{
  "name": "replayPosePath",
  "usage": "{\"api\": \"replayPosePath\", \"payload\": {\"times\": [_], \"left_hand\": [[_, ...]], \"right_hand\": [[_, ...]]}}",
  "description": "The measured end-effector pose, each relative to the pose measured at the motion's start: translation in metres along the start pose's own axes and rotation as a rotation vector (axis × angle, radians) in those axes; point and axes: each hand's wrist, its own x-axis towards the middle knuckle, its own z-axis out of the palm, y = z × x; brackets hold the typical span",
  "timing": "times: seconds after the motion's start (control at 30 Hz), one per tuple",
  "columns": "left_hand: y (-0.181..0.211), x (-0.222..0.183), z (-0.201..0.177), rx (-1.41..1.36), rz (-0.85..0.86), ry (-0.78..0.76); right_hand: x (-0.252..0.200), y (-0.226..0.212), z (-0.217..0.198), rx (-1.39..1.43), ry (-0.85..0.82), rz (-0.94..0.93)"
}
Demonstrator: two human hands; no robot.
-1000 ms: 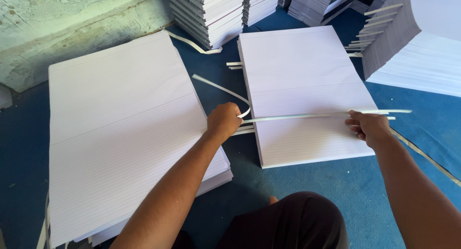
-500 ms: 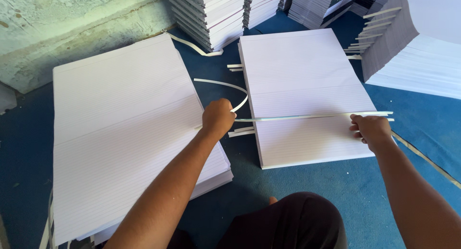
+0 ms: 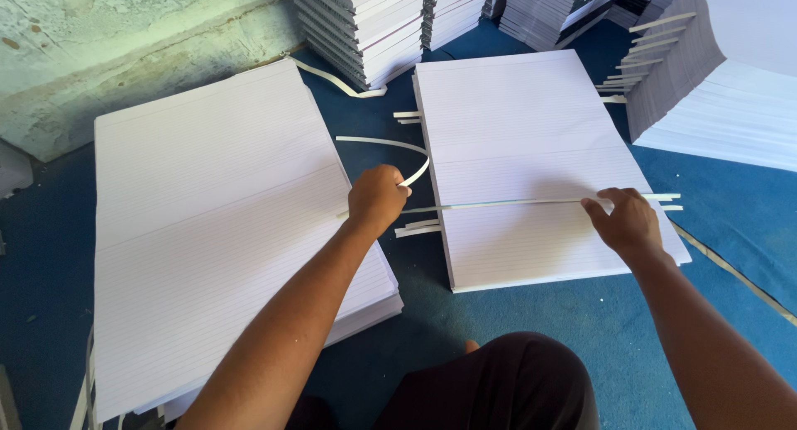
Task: The person aligns and stacks lined paper sheets, then secures them with rubber bands. They fold the stack in half and flip through the pages to check alignment.
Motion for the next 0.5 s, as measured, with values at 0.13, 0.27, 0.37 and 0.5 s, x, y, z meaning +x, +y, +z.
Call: {"api": "replayPosePath", "payload": {"times": [0.13,0.27,0.37,0.5], "left_hand": [[0.0028,0.0035,-0.0050,-0.028,-0.047,-0.003],[0.0024,0.0051,-0.0081,-0.041,-0.020,0.021],[0.0027,0.0054,-0.0074,-0.042,-0.020,0.020],[0.0043,0.0063,-0.0069,-0.042,-0.033,0.015]], "right_hand": [[-0.0022,-0.0011,-0.0002,-0.044,-0.037,-0.022],[-0.0029,-0.0024,-0.0058,-0.039,-0.075,0.032],[-0.0039,-0.0025,-0.0077,-0.027,-0.087,0.063],[-0.0031,-0.0012,-0.0071,-0.046,-0.067,0.030]]}}
